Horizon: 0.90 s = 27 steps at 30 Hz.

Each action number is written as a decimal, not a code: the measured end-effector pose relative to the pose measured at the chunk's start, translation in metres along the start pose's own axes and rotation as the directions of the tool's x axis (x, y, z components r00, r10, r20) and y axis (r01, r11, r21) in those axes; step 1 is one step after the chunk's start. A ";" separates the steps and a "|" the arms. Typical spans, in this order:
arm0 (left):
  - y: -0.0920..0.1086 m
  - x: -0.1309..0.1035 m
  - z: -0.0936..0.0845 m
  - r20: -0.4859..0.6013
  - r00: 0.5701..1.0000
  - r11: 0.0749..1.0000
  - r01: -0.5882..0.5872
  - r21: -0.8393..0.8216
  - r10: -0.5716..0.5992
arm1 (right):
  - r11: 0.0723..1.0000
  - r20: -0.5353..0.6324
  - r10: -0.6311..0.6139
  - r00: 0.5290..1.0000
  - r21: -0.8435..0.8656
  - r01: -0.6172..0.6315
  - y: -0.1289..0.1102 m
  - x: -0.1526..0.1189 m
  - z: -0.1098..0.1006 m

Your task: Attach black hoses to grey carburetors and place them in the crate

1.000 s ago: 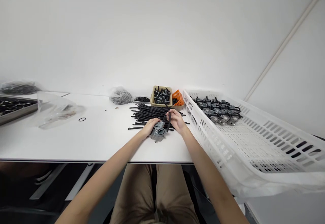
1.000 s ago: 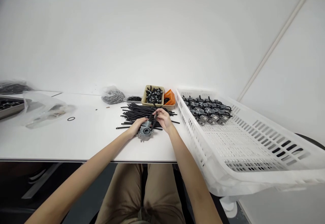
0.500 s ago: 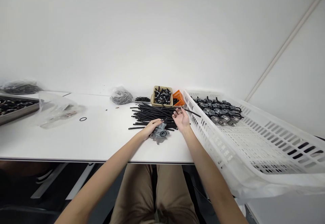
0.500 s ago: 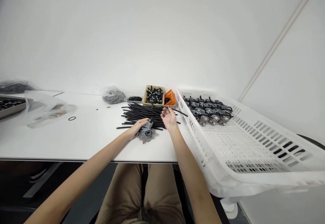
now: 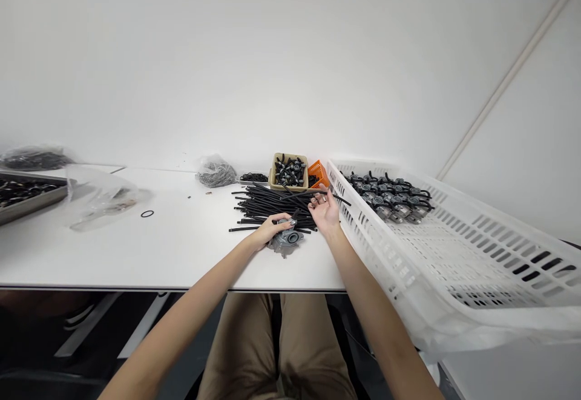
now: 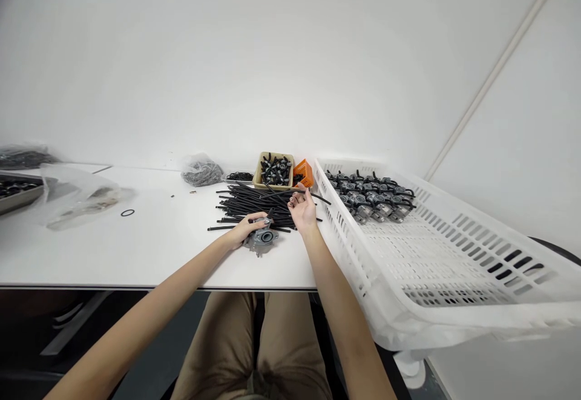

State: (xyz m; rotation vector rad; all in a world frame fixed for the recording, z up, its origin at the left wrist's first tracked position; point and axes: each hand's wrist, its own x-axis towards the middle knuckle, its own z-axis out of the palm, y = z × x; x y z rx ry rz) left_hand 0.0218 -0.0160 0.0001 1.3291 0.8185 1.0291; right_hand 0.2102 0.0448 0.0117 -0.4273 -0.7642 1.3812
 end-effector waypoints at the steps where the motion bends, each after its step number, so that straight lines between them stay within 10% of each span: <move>1: 0.000 0.000 0.000 -0.004 1.000 1.000 0.003 0.001 -0.003 | 1.000 0.007 -0.003 1.000 -0.011 0.003 0.000 -0.001 0.001; 27: 0.006 0.000 0.006 -0.087 0.996 1.000 0.021 -0.018 -0.022 | 0.961 0.150 0.081 0.985 -0.276 -0.037 0.006 -0.011 0.013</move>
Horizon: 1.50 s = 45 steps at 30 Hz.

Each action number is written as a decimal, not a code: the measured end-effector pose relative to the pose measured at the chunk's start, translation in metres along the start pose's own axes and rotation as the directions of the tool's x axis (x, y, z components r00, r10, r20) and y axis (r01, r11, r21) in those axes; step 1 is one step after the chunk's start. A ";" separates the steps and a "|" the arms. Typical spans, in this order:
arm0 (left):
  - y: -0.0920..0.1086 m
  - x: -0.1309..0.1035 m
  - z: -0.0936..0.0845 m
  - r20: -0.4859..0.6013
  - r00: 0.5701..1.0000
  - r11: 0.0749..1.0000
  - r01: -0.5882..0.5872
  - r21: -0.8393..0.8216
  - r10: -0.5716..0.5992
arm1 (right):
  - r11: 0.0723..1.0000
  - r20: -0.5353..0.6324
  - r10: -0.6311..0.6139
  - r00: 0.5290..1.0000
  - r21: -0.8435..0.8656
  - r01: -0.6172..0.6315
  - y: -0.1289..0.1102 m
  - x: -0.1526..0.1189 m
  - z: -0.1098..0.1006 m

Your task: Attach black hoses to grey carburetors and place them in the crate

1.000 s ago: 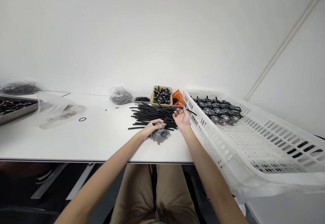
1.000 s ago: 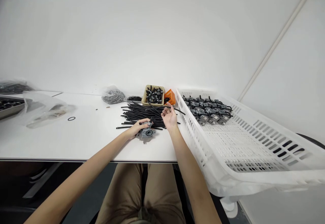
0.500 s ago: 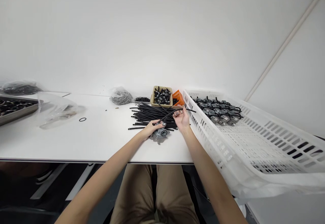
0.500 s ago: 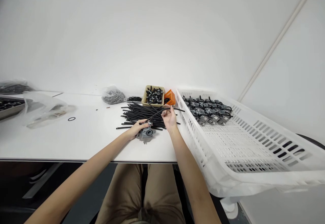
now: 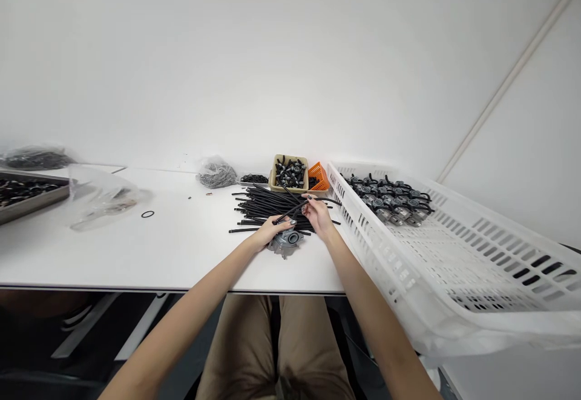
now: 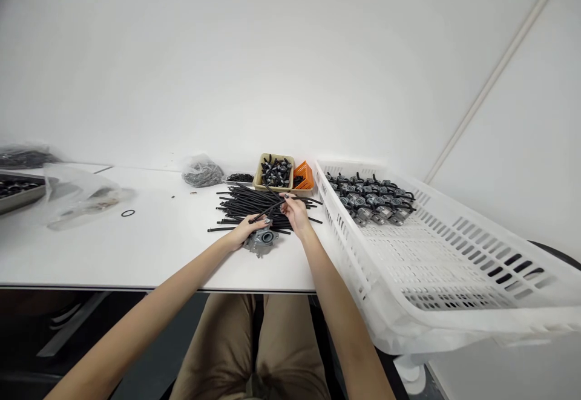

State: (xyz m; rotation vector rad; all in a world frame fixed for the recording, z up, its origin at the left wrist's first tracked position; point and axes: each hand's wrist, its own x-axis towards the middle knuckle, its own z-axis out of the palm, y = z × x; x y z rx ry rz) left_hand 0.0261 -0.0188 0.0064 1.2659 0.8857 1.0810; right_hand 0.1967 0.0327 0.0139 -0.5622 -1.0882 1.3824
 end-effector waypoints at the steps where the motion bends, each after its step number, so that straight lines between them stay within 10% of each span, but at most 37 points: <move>1: -0.001 0.001 -0.001 -0.004 1.000 1.000 -0.002 0.004 0.002 | 1.000 0.028 0.000 1.000 -0.022 0.000 0.001 -0.001 0.000; 9: -0.006 0.005 -0.003 0.044 0.997 0.998 -0.066 -0.009 0.066 | 0.982 0.183 0.116 0.976 -0.171 -0.085 0.011 -0.004 0.005; 21: -0.006 0.004 -0.005 0.072 0.997 0.997 -0.043 0.063 0.039 | 1.000 -0.122 0.012 0.992 -0.013 -0.014 0.010 0.007 -0.003; 45: -0.011 0.013 -0.010 -0.035 0.990 0.973 -0.125 0.195 0.134 | 0.999 -0.129 0.029 0.991 -0.034 -0.033 0.004 0.002 0.003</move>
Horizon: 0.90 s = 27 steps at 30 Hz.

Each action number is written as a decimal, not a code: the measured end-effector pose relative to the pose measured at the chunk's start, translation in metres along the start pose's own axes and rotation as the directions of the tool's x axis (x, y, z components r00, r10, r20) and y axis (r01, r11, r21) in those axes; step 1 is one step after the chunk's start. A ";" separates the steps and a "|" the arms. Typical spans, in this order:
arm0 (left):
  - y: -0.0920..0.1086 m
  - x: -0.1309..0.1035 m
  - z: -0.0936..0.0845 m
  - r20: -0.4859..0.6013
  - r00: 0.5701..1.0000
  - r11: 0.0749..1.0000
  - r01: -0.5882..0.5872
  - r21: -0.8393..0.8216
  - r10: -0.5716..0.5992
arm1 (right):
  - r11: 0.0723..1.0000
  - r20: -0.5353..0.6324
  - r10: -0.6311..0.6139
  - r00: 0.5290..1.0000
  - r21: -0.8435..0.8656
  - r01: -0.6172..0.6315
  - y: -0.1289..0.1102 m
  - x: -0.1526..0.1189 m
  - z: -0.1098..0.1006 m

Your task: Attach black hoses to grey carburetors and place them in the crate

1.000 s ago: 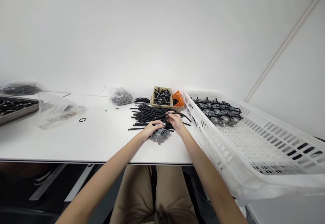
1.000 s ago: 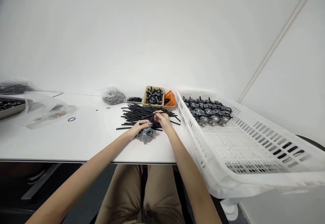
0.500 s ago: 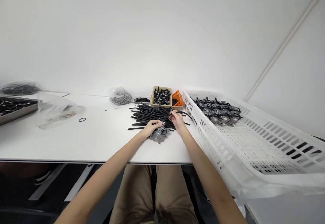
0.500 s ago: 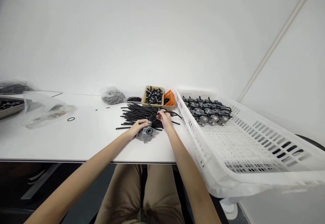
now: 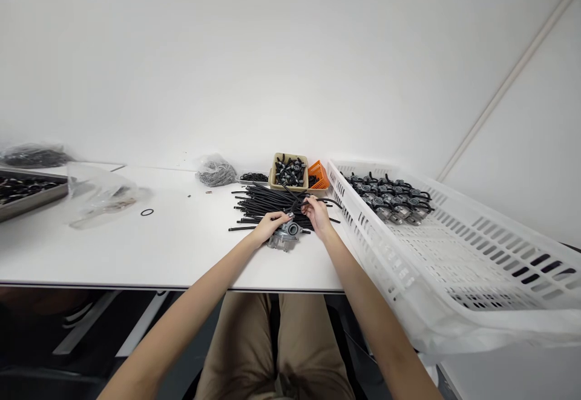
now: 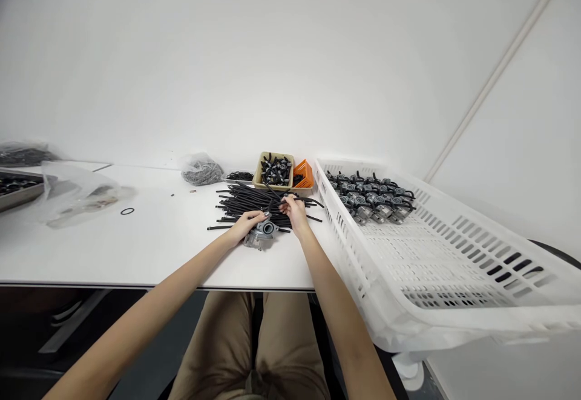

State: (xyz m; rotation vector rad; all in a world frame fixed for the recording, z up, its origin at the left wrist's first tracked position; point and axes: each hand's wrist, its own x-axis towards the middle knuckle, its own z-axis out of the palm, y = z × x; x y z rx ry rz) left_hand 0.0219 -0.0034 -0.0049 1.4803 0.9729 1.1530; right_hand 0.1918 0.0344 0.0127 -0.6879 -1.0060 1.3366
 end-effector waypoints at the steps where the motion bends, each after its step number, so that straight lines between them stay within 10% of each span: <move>1: 0.000 0.000 0.000 -0.001 1.000 1.000 0.004 -0.002 -0.004 | 1.000 -0.013 -0.015 1.000 -0.004 0.015 0.000 0.000 -0.001; 27: -0.001 0.002 -0.007 -0.242 0.966 0.993 -0.074 0.088 0.093 | 0.997 -0.037 -0.030 0.999 -0.070 0.027 0.002 0.004 -0.003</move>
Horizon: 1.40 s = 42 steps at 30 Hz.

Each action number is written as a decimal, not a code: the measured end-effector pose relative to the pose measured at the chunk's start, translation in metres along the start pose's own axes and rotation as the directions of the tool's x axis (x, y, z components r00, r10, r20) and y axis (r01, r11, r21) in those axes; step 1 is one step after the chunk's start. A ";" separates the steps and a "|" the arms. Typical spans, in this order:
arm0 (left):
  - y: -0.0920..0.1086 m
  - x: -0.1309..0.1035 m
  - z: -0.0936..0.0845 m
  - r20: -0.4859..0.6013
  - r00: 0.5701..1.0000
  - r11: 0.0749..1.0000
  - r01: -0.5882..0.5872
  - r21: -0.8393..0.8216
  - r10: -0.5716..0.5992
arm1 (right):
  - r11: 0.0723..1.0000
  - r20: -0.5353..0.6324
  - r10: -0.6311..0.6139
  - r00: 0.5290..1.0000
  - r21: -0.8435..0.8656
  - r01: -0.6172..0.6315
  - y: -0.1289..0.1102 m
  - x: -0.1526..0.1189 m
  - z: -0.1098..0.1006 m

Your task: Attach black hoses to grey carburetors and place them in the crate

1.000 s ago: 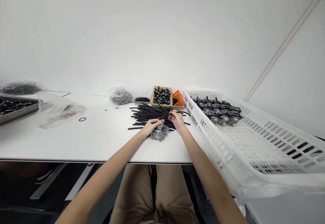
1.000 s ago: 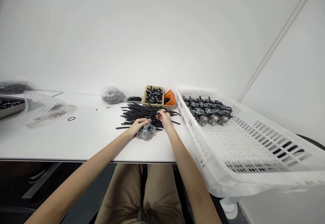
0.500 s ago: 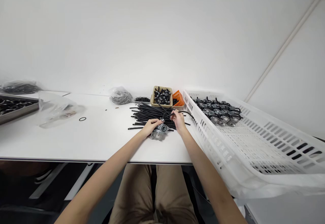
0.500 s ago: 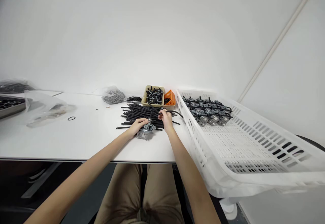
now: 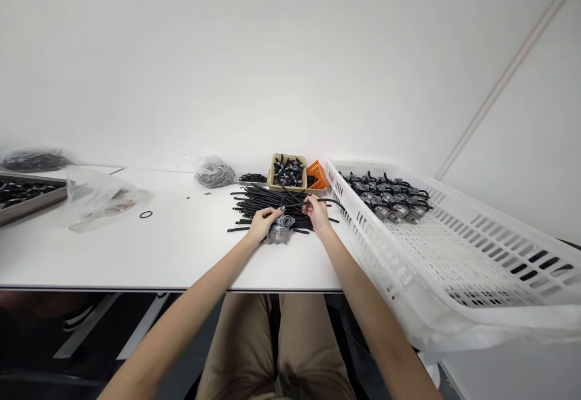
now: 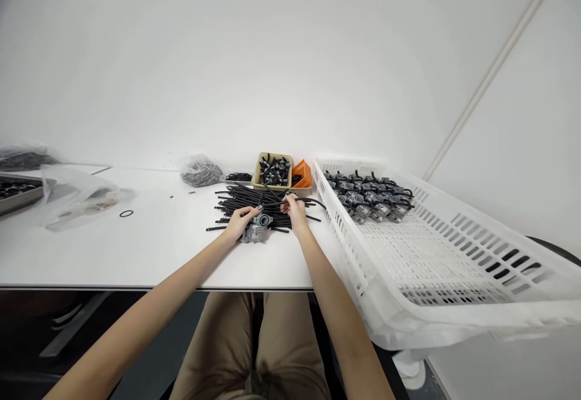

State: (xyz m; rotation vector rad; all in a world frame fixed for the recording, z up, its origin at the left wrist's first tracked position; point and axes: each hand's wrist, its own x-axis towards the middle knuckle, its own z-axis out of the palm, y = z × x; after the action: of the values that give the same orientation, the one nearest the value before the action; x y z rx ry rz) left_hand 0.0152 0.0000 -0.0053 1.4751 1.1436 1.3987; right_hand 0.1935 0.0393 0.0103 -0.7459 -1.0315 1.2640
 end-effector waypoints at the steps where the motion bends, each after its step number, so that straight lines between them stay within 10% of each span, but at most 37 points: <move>1: 0.000 0.000 0.000 -0.007 1.000 1.000 -0.006 0.006 0.006 | 1.000 0.001 0.000 1.000 -0.003 0.000 0.000 0.000 0.000; 16: -0.001 0.002 -0.003 -0.118 0.993 0.999 0.033 0.010 -0.031 | 0.990 0.054 -0.091 0.994 -0.107 0.096 0.000 0.002 0.001; 27: -0.003 0.003 -0.003 -0.121 0.992 0.999 0.038 -0.004 -0.038 | 0.949 -0.185 -0.282 0.941 -0.195 0.246 -0.007 -0.002 -0.001; 42: -0.010 0.005 -0.004 -0.317 0.942 0.989 0.069 -0.130 -0.107 | 0.909 0.416 0.015 0.909 -0.384 0.161 0.009 -0.018 0.011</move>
State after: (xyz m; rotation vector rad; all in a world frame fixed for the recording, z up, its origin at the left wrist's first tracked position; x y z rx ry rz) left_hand 0.0102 0.0076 -0.0129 1.1241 1.2853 1.6564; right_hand 0.1804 0.0221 0.0025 -0.7606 -1.6968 1.1733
